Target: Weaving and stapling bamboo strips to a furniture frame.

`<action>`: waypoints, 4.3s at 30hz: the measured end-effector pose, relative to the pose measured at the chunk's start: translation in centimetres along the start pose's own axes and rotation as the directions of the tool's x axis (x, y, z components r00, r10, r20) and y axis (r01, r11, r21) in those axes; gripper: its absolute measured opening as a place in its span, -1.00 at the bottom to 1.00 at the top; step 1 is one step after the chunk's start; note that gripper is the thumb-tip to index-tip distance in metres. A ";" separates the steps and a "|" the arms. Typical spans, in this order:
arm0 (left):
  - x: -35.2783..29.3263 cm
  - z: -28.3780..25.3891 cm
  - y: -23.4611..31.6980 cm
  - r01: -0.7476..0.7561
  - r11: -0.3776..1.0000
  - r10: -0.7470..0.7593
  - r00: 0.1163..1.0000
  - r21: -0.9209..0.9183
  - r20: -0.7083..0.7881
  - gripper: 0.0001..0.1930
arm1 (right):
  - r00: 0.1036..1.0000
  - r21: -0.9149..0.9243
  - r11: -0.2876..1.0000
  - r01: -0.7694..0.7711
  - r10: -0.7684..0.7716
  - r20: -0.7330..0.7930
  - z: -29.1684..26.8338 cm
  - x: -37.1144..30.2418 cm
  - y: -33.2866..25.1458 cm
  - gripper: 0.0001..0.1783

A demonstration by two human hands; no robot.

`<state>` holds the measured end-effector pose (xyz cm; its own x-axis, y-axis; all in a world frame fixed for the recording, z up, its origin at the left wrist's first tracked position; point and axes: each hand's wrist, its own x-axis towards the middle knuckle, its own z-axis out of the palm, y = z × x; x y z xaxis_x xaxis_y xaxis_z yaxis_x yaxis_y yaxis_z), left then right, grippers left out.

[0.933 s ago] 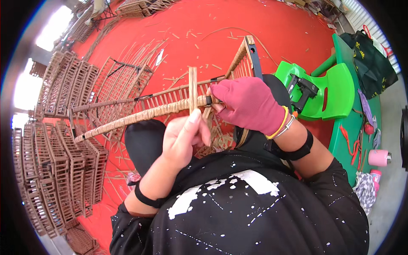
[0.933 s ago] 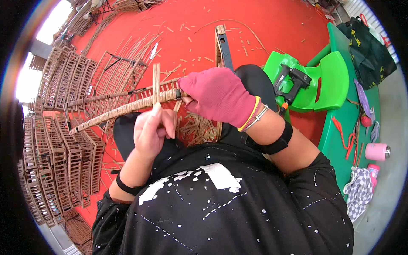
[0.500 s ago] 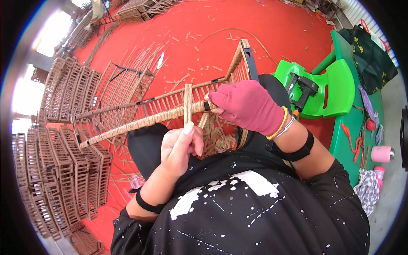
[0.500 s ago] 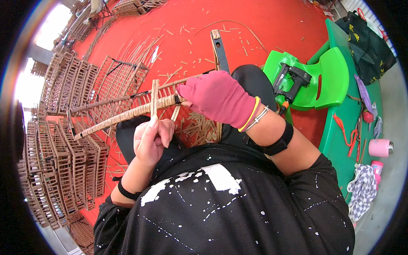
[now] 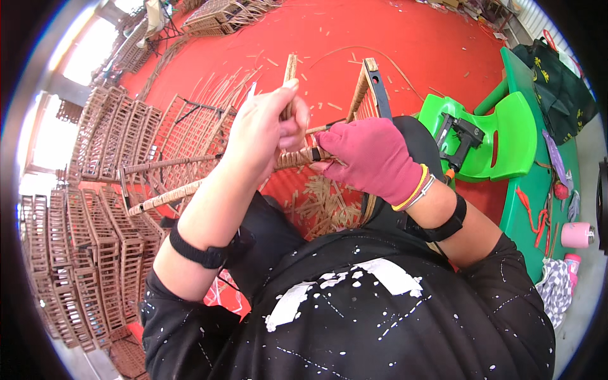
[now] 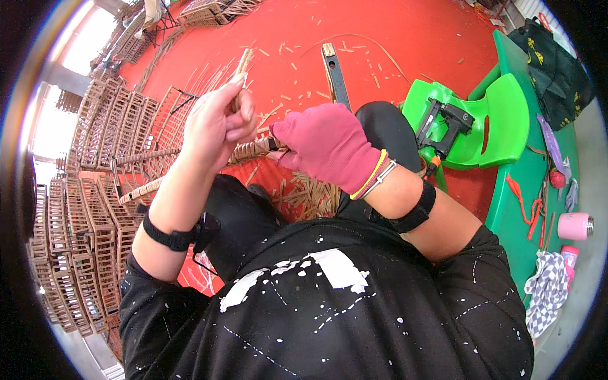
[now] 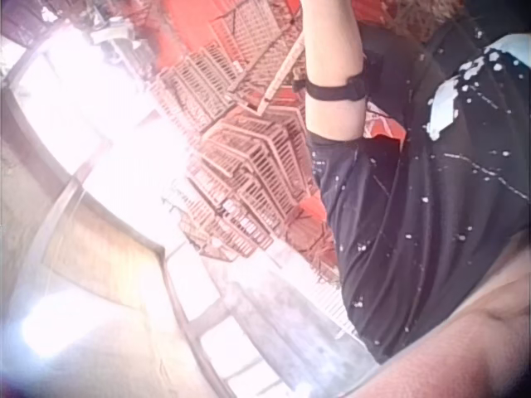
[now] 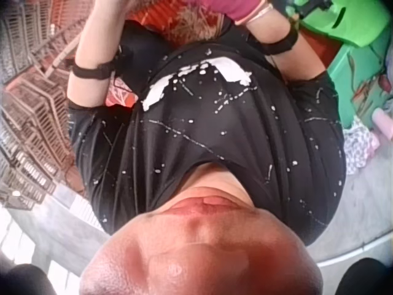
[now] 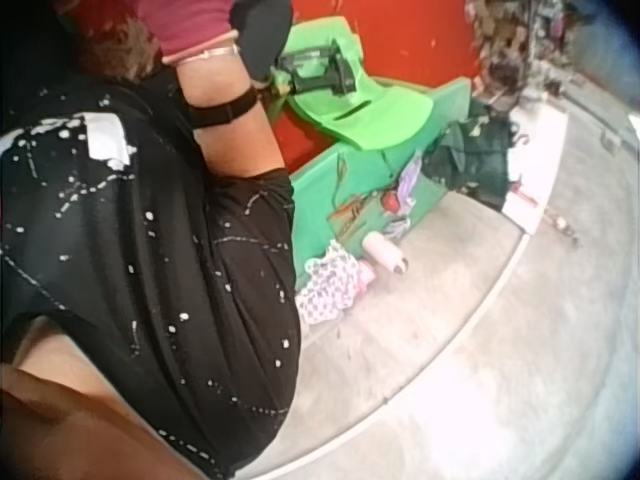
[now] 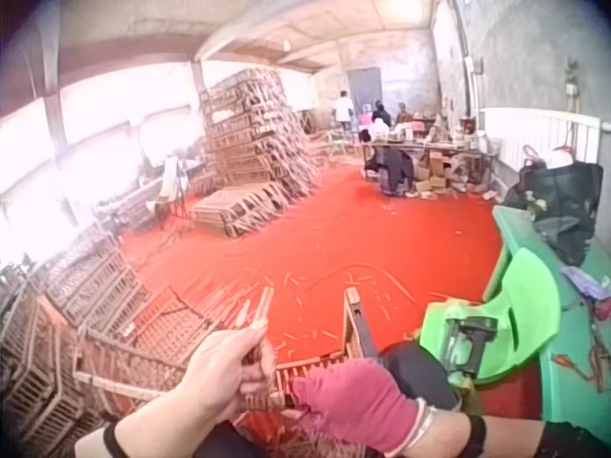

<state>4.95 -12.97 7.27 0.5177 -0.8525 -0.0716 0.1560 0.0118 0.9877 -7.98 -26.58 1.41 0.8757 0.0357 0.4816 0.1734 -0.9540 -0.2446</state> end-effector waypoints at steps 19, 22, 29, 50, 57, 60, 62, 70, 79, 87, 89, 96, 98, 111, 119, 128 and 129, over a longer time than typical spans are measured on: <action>3.7 -0.7 -1.9 0.222 0.951 -0.198 0.972 0.217 -0.127 -0.56 | 0.997 0.049 0.999 0.016 -0.012 -0.082 0.3 -0.4 0.2 -0.72; 1.3 -1.0 -1.8 0.080 0.891 -0.058 0.996 0.447 -0.062 -0.56 | 0.999 0.033 0.999 0.002 -0.001 -0.051 0.2 -0.3 0.3 -0.72; -3.1 -2.6 -1.6 -0.317 0.374 0.096 0.948 0.871 0.304 -0.62 | 0.998 0.055 0.998 0.024 -0.021 -0.052 0.7 -0.3 0.5 -0.69; 1.6 -2.7 -1.6 -0.213 0.207 -0.145 0.959 0.955 0.245 -0.40 | 0.973 0.236 0.960 -0.153 0.105 0.205 -1.4 0.8 0.7 -0.76; 2.4 -3.5 -2.1 -0.216 0.351 -0.200 0.933 0.911 0.298 -0.45 | 0.993 0.154 0.983 -0.101 0.090 0.077 -0.6 0.1 0.0 -0.73; 2.3 -3.7 -2.5 -0.232 0.426 -0.164 0.931 0.874 0.327 -0.46 | 0.994 0.153 0.986 -0.073 0.060 0.089 -0.7 0.2 0.4 -0.71; 2.2 -3.8 -2.6 -0.258 0.437 -0.127 0.931 0.862 0.343 -0.46 | 0.994 0.185 0.982 -0.038 0.018 0.109 -1.0 0.4 0.6 -0.71; 0.4 -2.3 -2.9 -0.286 0.002 0.264 0.925 0.958 0.275 -0.57 | 0.993 0.160 0.985 -0.070 0.053 0.108 -1.5 0.5 0.0 -0.76; -5.8 0.5 -6.2 -0.595 0.763 0.610 0.792 0.250 0.026 -0.51 | 0.995 0.136 0.990 0.044 -0.056 0.085 -0.7 0.9 1.3 -0.75; -5.6 0.0 -6.2 -0.378 0.868 0.335 0.924 0.321 0.182 -0.38 | 0.994 0.083 0.993 0.081 -0.086 0.063 -0.6 0.7 1.6 -0.75; -5.9 -1.0 -7.3 -0.395 0.836 0.344 0.918 0.381 0.197 -0.44 | 0.994 0.090 0.992 0.089 -0.095 0.063 -0.6 0.6 1.8 -0.76; -5.5 -0.8 -9.9 -0.588 0.596 0.489 0.806 0.547 0.333 -0.56 | 0.990 0.012 0.992 0.122 -0.123 0.063 -0.1 0.0 2.0 -0.75; -5.7 -0.3 -9.8 -0.587 0.599 0.476 0.808 0.545 0.347 -0.57 | 0.991 0.012 0.992 0.123 -0.124 0.047 -0.1 -0.1 1.9 -0.74; -4.6 2.6 -1.4 -0.226 0.847 0.228 0.972 0.481 0.054 -0.35 | 0.994 0.067 0.993 0.102 -0.103 0.019 -0.4 0.5 2.1 -0.80; 2.2 1.7 0.9 0.085 0.969 -0.066 0.994 0.232 -0.089 -0.41 | 0.999 0.019 0.999 0.038 -0.039 0.028 -0.3 1.5 2.1 -0.85; 5.7 1.0 -1.1 0.079 0.909 0.006 0.979 0.408 -0.204 -0.43 | 0.999 -0.038 0.999 0.002 0.000 0.048 0.3 1.4 1.9 -0.79; 5.8 1.1 -1.3 0.074 0.869 0.046 0.972 0.489 -0.229 -0.42 | 1.000 -0.018 1.000 -0.006 0.007 0.030 0.3 1.3 1.9 -0.78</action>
<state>6.84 -18.53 5.67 0.7033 -0.7087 -0.0563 -0.2369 -0.3083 0.9213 -6.34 -28.23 1.29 0.8900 0.0380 0.4544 0.1596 -0.9594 -0.2324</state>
